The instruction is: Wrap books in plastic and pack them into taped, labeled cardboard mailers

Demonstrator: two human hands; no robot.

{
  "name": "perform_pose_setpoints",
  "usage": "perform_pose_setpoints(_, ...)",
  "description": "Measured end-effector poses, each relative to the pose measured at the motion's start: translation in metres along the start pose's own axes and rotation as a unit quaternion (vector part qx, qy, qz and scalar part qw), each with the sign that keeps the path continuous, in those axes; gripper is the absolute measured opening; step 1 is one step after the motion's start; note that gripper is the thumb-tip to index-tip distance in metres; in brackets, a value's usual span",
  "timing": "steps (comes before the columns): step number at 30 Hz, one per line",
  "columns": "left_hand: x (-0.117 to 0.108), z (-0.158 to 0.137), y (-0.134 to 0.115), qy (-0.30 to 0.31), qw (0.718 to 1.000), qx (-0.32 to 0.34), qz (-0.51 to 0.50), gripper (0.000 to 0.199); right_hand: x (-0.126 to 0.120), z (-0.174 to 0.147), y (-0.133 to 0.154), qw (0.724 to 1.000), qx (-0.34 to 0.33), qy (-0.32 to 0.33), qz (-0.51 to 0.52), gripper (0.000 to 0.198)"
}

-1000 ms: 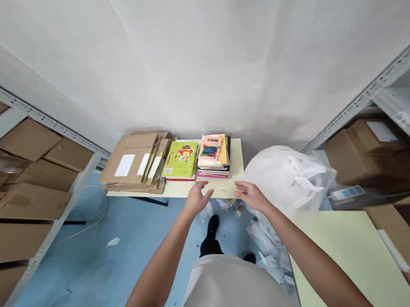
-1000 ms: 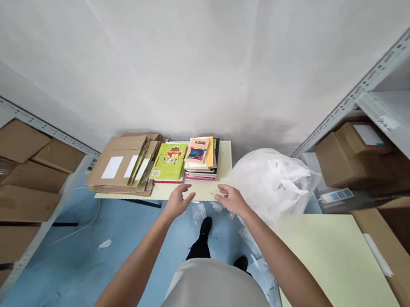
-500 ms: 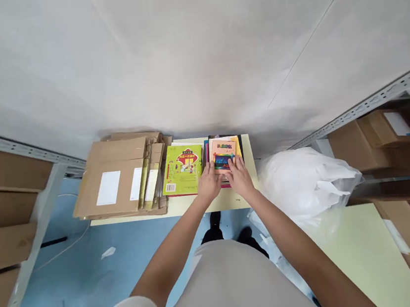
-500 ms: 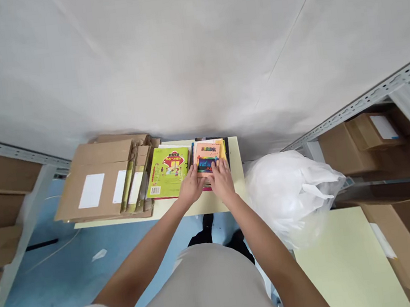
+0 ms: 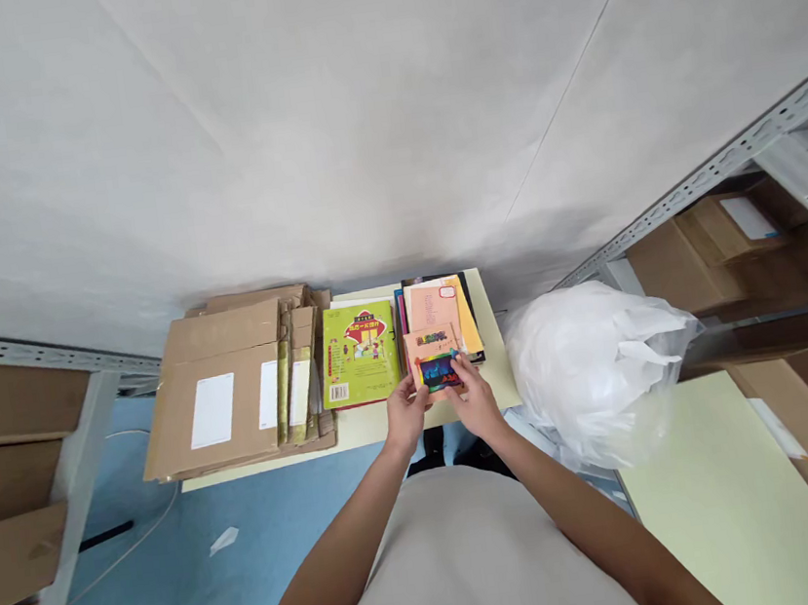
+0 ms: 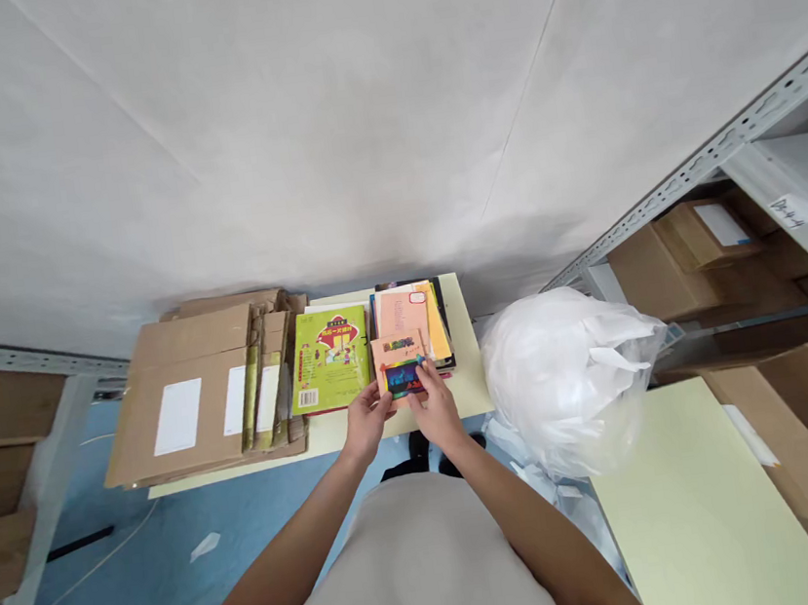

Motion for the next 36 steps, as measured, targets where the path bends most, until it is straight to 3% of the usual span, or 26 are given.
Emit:
perform_pose_setpoints(3, 0.001, -0.014, 0.002, 0.052, 0.997, -0.047, 0.022, 0.059, -0.008, -0.015, -0.014, 0.987, 0.091, -0.027, 0.13, 0.051)
perform_pose_setpoints(6, 0.007, -0.028, 0.002, 0.11, 0.989, -0.058, 0.075, 0.061, -0.027, -0.027, -0.025, 0.958, 0.175, -0.057, 0.218, 0.065)
perform_pose_setpoints(10, 0.038, -0.046, 0.0, 0.218, 0.967, -0.044, 0.126, 0.063, -0.074, -0.041, -0.03, 0.934, 0.207, -0.09, 0.278, 0.068)
perform_pose_setpoints(14, 0.092, -0.071, 0.003, 0.34, 0.919, -0.033, 0.196, 0.063, -0.142, -0.068, -0.038, 0.927, 0.183, -0.155, 0.288, 0.056)
perform_pose_setpoints(17, 0.142, -0.098, 0.011, 0.427, 0.867, -0.002, 0.257, 0.06, -0.202, -0.108, -0.056, 0.914, 0.178, -0.24, 0.274, 0.053)
perform_pose_setpoints(22, 0.231, -0.172, 0.049, 0.532, 0.782, 0.018, 0.325, 0.054, -0.298, -0.204, -0.102, 0.857, 0.203, -0.393, 0.266, 0.052)
perform_pose_setpoints(24, 0.266, -0.206, 0.067, 0.552, 0.765, 0.024, 0.33, 0.049, -0.331, -0.244, -0.122, 0.831, 0.217, -0.442, 0.259, 0.048)
perform_pose_setpoints(30, 0.354, -0.286, 0.118, 0.559, 0.758, 0.018, 0.335, 0.038, -0.408, -0.339, -0.181, 0.771, 0.23, -0.527, 0.275, 0.046)
perform_pose_setpoints(36, 0.395, -0.319, 0.154, 0.528, 0.774, 0.017, 0.35, 0.046, -0.445, -0.387, -0.22, 0.736, 0.25, -0.545, 0.314, 0.047)
Point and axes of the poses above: each hand's wrist, its own z-axis towards the middle knuckle, its own x-axis out of the palm, y = z × x, the point moved 7 cm from there along z, towards the middle knuckle, and after that the axes turned 5 degrees about -y, right-handed, at the moved point
